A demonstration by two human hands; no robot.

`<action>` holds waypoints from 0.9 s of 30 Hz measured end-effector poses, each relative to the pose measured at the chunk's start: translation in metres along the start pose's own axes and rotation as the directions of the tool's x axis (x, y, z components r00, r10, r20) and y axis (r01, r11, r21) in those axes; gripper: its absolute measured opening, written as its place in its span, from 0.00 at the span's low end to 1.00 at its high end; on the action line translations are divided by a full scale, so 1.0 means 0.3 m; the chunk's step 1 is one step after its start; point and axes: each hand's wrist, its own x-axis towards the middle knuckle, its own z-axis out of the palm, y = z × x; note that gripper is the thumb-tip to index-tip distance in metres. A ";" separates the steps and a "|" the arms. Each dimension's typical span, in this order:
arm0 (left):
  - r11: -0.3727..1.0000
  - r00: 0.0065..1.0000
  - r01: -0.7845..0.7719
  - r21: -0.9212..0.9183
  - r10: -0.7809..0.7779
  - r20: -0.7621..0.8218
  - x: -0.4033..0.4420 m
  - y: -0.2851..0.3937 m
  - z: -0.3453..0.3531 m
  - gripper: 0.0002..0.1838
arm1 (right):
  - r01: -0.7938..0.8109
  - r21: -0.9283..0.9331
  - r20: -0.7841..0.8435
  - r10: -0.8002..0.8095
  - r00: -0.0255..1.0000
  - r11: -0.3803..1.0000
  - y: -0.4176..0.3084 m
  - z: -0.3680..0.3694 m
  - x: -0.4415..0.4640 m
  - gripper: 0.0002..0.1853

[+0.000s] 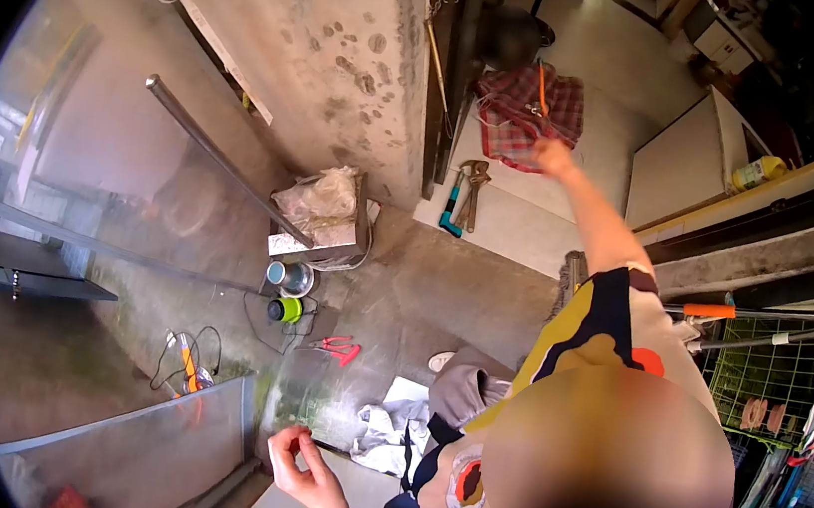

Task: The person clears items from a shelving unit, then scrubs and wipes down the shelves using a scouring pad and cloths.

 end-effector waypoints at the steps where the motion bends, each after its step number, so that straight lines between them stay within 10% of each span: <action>1: 0.999 1.000 -0.001 0.032 0.002 -0.002 -0.009 -0.003 -0.009 0.02 | -0.039 0.050 0.085 0.035 0.996 0.998 0.038 0.115 -0.028 0.11; 2: 0.999 1.000 0.000 0.040 0.000 -0.006 -0.018 -0.009 -0.022 0.02 | 0.022 -0.188 0.237 0.024 0.971 0.982 0.023 0.190 -0.085 0.10; 9: 0.994 0.983 0.083 0.069 -0.071 -0.172 -0.121 -0.012 -0.128 0.02 | 0.062 -0.126 0.748 0.054 0.661 0.990 -0.027 0.683 -0.554 0.14; 13: 0.975 0.954 0.130 0.182 -0.073 -0.292 -0.229 0.002 -0.234 0.04 | 0.672 0.073 0.847 -0.402 0.348 0.737 -0.096 0.891 -0.702 0.12; 16: 0.955 0.918 0.208 0.209 -0.117 -0.379 -0.347 0.009 -0.341 0.05 | 0.824 0.233 0.810 -0.572 0.129 0.516 -0.341 0.908 -0.822 0.12; 20: 0.951 0.829 0.284 0.119 -0.182 -0.528 -0.544 0.020 -0.460 0.04 | 0.757 0.376 0.787 -0.616 0.043 0.534 -0.771 0.875 -1.077 0.15; 27: 0.885 0.536 0.465 0.020 -0.263 -0.802 -0.983 0.066 -0.620 0.04 | 0.400 0.874 0.469 -0.690 -0.551 0.275 -1.174 0.781 -1.897 0.14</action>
